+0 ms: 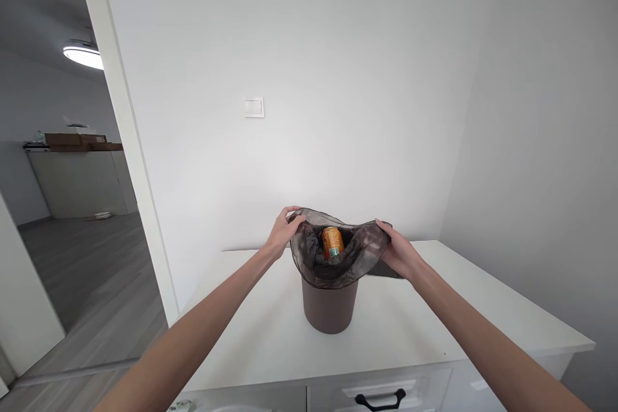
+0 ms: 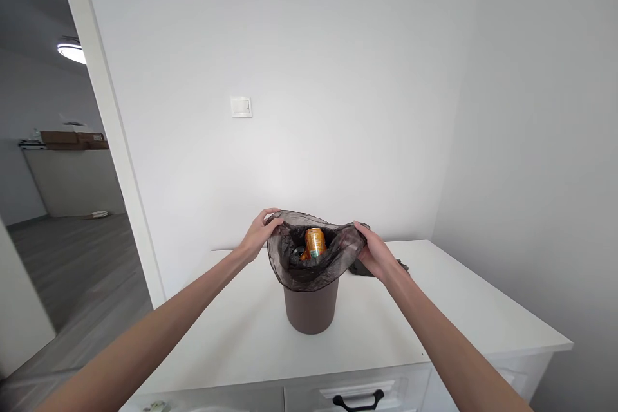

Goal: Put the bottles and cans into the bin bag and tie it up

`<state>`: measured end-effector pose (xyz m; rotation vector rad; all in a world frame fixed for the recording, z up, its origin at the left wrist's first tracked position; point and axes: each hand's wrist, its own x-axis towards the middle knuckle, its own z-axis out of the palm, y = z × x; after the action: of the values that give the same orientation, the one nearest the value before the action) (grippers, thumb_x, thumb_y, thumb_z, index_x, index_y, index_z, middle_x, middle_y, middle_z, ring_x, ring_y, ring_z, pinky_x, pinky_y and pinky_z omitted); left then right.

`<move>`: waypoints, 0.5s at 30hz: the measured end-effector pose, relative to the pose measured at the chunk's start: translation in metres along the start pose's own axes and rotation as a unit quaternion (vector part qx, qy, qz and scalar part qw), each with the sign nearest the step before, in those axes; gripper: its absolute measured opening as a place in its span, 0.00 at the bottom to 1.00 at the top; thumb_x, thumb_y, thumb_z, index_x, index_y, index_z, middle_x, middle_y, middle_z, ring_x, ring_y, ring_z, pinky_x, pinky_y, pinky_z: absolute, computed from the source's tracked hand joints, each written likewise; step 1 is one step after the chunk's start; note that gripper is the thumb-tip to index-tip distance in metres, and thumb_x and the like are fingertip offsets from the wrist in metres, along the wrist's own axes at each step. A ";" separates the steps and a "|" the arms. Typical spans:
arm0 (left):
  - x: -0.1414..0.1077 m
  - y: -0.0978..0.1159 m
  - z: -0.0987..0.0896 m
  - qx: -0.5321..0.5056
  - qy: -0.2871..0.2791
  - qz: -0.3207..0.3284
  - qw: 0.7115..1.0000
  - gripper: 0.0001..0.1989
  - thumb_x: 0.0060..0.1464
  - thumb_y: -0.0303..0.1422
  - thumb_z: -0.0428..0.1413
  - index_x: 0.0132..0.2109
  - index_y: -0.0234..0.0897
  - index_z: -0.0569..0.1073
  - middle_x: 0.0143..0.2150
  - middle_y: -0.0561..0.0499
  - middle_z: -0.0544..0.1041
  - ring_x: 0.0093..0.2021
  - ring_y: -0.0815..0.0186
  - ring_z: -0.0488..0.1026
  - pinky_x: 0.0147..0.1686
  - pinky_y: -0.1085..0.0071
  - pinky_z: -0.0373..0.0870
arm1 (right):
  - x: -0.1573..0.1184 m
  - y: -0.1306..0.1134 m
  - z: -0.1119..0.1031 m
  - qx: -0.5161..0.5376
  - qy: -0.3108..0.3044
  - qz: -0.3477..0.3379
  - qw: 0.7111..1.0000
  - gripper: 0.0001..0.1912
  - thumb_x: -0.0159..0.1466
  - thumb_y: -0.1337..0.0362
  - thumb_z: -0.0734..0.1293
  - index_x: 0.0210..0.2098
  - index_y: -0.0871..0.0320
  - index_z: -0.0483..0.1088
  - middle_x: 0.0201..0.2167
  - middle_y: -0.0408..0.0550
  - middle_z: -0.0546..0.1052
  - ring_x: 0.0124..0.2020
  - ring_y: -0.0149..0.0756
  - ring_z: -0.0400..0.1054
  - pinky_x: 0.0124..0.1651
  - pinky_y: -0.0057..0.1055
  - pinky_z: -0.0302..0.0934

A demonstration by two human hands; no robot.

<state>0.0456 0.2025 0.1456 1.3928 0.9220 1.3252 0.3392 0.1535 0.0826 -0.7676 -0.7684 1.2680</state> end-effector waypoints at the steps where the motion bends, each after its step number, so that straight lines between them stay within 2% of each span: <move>1: 0.003 0.002 0.004 -0.011 0.001 0.003 1.000 0.20 0.50 0.31 0.68 0.51 0.40 0.75 0.35 0.51 0.81 0.32 0.65 0.79 0.34 0.71 0.74 | 0.003 0.000 0.004 0.013 -0.003 0.000 1.000 0.08 0.68 0.59 0.71 0.40 0.57 0.77 0.38 0.48 0.83 0.38 0.39 0.79 0.41 0.34 0.77; 5: 0.016 0.008 0.019 -0.055 0.007 0.003 0.998 0.20 0.50 0.32 0.69 0.50 0.39 0.77 0.35 0.50 0.81 0.32 0.66 0.77 0.34 0.72 0.73 | 0.013 -0.002 0.019 0.054 -0.008 0.006 0.998 0.08 0.71 0.60 0.68 0.41 0.59 0.76 0.39 0.52 0.83 0.40 0.40 0.80 0.43 0.35 0.77; 10: 0.032 0.007 0.029 -0.113 0.020 -0.005 0.993 0.15 0.55 0.30 0.67 0.49 0.35 0.76 0.38 0.47 0.80 0.34 0.68 0.76 0.35 0.72 0.72 | 0.030 0.002 0.032 0.099 0.024 0.014 0.995 0.10 0.73 0.63 0.64 0.39 0.60 0.74 0.37 0.51 0.82 0.38 0.37 0.79 0.42 0.31 0.77; 13: 0.043 0.004 0.031 -0.140 0.031 -0.009 0.990 0.13 0.60 0.31 0.64 0.50 0.33 0.75 0.45 0.44 0.80 0.40 0.66 0.77 0.41 0.70 0.75 | 0.041 0.006 0.032 0.119 0.060 0.020 0.991 0.10 0.74 0.65 0.62 0.38 0.59 0.72 0.34 0.50 0.80 0.35 0.36 0.78 0.40 0.30 0.77; 15: 0.050 0.001 0.032 -0.152 0.037 -0.015 0.988 0.15 0.64 0.35 0.61 0.55 0.34 0.74 0.52 0.42 0.78 0.46 0.62 0.78 0.47 0.62 0.77 | 0.050 0.008 0.030 0.131 0.087 0.021 0.987 0.09 0.74 0.66 0.62 0.38 0.59 0.72 0.32 0.47 0.78 0.33 0.34 0.77 0.37 0.30 0.76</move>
<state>0.0832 0.2457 0.1616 1.0965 0.7493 1.4363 0.3167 0.2063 0.0955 -0.6722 -0.4364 1.2903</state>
